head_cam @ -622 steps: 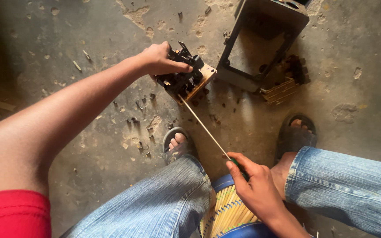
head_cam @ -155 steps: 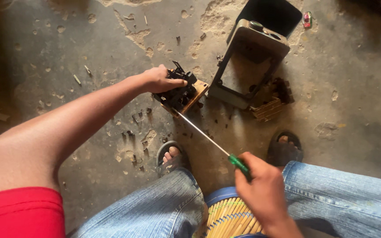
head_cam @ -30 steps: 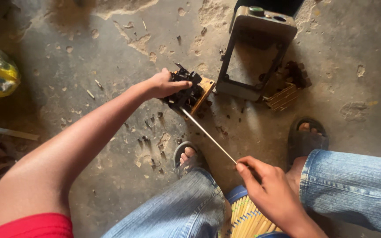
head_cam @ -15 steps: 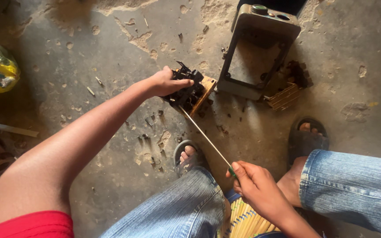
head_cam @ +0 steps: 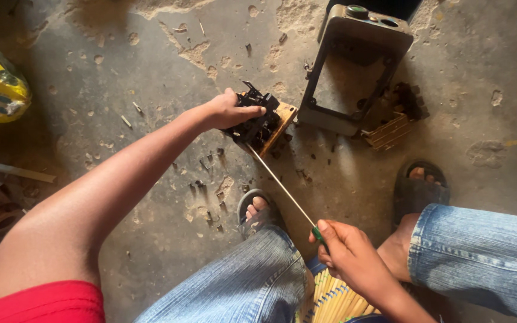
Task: The person uses a screwdriver to adjust components inside a small electronic device held in their left hand. They repeatedly probe and turn parts within the device's interior, then flip the device over to continue working on the opposite side.
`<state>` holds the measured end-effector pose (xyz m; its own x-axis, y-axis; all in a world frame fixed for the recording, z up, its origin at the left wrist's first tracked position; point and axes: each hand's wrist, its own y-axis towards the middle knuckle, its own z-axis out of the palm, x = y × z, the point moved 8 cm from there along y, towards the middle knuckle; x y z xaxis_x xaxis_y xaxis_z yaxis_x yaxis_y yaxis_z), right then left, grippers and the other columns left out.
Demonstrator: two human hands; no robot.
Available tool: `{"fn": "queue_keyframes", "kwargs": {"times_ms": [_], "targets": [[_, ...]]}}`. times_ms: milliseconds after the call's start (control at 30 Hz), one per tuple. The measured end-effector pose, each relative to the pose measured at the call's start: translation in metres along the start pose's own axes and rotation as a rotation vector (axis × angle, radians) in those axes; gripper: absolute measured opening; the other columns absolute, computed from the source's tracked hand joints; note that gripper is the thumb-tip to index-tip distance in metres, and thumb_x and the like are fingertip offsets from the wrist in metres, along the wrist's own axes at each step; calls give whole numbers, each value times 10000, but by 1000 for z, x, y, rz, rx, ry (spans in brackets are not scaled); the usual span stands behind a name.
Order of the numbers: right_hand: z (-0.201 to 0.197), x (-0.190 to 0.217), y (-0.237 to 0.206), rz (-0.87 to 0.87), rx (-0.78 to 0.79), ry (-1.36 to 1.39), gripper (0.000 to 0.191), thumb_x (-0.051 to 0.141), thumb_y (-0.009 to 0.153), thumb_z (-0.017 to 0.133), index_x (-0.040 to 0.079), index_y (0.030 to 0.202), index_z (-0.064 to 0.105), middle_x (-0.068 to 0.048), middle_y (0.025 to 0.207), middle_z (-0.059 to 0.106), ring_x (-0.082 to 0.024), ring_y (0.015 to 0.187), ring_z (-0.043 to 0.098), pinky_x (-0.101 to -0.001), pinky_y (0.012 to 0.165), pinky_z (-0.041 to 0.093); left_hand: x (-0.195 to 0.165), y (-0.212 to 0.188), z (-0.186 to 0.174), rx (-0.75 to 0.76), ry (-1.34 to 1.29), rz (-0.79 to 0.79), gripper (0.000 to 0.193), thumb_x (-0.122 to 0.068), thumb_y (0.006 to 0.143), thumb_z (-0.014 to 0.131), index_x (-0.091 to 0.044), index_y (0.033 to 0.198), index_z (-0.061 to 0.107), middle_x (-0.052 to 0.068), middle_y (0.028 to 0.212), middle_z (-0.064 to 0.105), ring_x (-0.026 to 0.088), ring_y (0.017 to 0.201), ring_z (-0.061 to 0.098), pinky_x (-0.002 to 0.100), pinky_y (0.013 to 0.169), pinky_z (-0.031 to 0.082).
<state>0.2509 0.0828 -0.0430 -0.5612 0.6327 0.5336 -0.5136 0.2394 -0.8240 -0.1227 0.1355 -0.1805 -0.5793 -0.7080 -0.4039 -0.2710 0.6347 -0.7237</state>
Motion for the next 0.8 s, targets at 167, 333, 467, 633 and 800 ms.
{"fn": "queue_keyframes", "kwargs": {"times_ms": [167, 333, 467, 633, 800], "targets": [[2, 1, 0, -24, 13, -7, 378, 331, 1040, 474, 14, 912, 637, 18, 555, 455, -73, 457, 403, -255, 406, 350, -1, -1, 0, 1, 4, 8, 1209, -798, 723, 715, 235, 1284, 429, 362, 1208, 645, 384, 1187, 660, 402, 954, 539], [3, -4, 0, 2, 9, 25, 370, 323, 1035, 479, 12, 911, 634, 13, 552, 446, -81, 450, 380, -264, 398, 326, 0, -1, -1, -2, -2, -5, 1215, -795, 714, 722, 233, 1289, 422, 364, 1211, 639, 388, 1195, 653, 404, 959, 535], [3, -8, 1, 17, 15, 34, 374, 323, 1041, 482, 3, 909, 625, 15, 556, 441, -77, 467, 395, -264, 410, 350, 0, -1, -1, -10, -3, 5, 1214, -797, 716, 723, 227, 1295, 421, 363, 1222, 630, 393, 1209, 638, 406, 971, 524], [3, -6, 2, -17, 19, 10, 382, 332, 1043, 476, 11, 910, 634, 16, 552, 444, -77, 454, 383, -255, 403, 328, 2, 0, 0, 3, 2, -3, 1223, -799, 727, 715, 234, 1305, 405, 370, 1220, 628, 394, 1209, 640, 405, 978, 525], [4, -6, -2, 97, -10, 112, 377, 347, 1034, 479, 12, 940, 623, 28, 568, 411, -70, 446, 342, -250, 399, 283, 1, -1, 1, -5, -14, -5, 1216, -792, 705, 717, 224, 1301, 414, 357, 1222, 636, 383, 1198, 658, 404, 963, 545]]}}
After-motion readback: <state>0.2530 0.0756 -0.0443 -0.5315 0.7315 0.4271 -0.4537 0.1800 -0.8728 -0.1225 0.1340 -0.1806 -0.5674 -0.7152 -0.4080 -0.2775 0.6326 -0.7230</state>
